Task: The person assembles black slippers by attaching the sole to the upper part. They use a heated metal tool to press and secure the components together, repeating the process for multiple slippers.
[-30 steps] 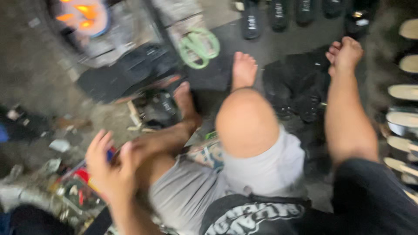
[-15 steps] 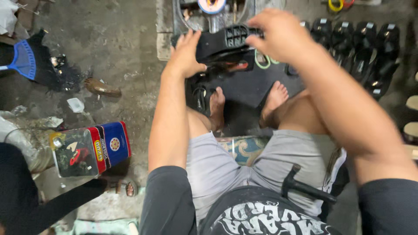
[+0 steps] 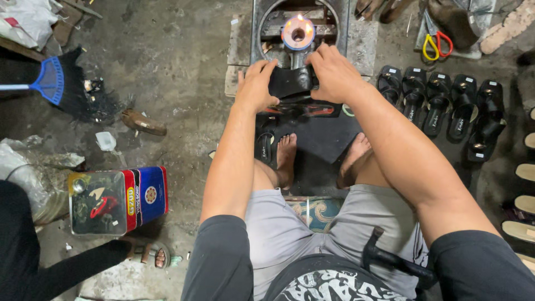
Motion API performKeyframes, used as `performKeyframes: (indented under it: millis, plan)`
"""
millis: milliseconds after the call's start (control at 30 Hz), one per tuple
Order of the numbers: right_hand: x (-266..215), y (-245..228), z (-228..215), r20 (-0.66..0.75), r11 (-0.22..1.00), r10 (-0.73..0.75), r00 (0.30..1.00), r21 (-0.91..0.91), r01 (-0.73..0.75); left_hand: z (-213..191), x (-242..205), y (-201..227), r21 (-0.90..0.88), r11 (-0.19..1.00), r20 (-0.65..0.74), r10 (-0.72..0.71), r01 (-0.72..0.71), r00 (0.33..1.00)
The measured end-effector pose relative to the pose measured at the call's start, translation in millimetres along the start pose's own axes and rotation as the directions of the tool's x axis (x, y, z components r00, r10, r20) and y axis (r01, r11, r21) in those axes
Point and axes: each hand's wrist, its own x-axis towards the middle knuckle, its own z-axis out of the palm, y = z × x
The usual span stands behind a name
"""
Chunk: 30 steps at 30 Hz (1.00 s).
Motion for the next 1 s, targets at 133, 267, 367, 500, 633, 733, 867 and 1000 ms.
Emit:
performKeyframes:
  millis: [133, 267, 367, 500, 633, 733, 867, 1000]
  plan:
    - [4, -14, -16, 0.042, 0.999, 0.021, 0.999, 0.022, -0.022, -14, -7, 3, 0.036, 0.996, -0.275, 0.086, -0.079, 0.958]
    - [-4, -21, -30, 0.087, 0.994, 0.073, 0.994, 0.077, -0.079, -29, -15, 6, -0.059, 0.997, -0.32, 0.018, -0.039, 0.947]
    - [-12, -17, -30, -0.005, 0.995, 0.016, 1.0, 0.1, -0.015, -30, -19, 16, -0.055, 0.996, -0.451, 0.043, -0.076, 0.891]
    - [-13, 0, -19, 0.012, 0.971, 0.148, 0.989, 0.19, -0.148, -31, -10, 34, -0.087, 0.994, -0.583, -0.003, -0.059, 0.813]
    - [-7, 29, -6, -0.173, 0.962, 0.158, 0.972, 0.249, -0.112, -29, 2, 41, -0.025, 0.992, -0.654, 0.076, -0.122, 0.753]
    - [-3, 57, 3, -0.266, 0.957, 0.218, 0.939, 0.247, -0.153, -24, 8, 37, -0.081, 0.992, -0.653, 0.02, -0.095, 0.757]
    - [0, 87, 17, -0.332, 0.947, 0.271, 0.904, 0.258, -0.189, -14, 18, 32, -0.14, 0.989, -0.591, -0.045, -0.048, 0.805]
    - [-2, 96, 24, -0.354, 0.944, 0.299, 0.886, 0.245, -0.221, -8, 19, 36, -0.219, 0.972, -0.537, -0.048, -0.084, 0.842]
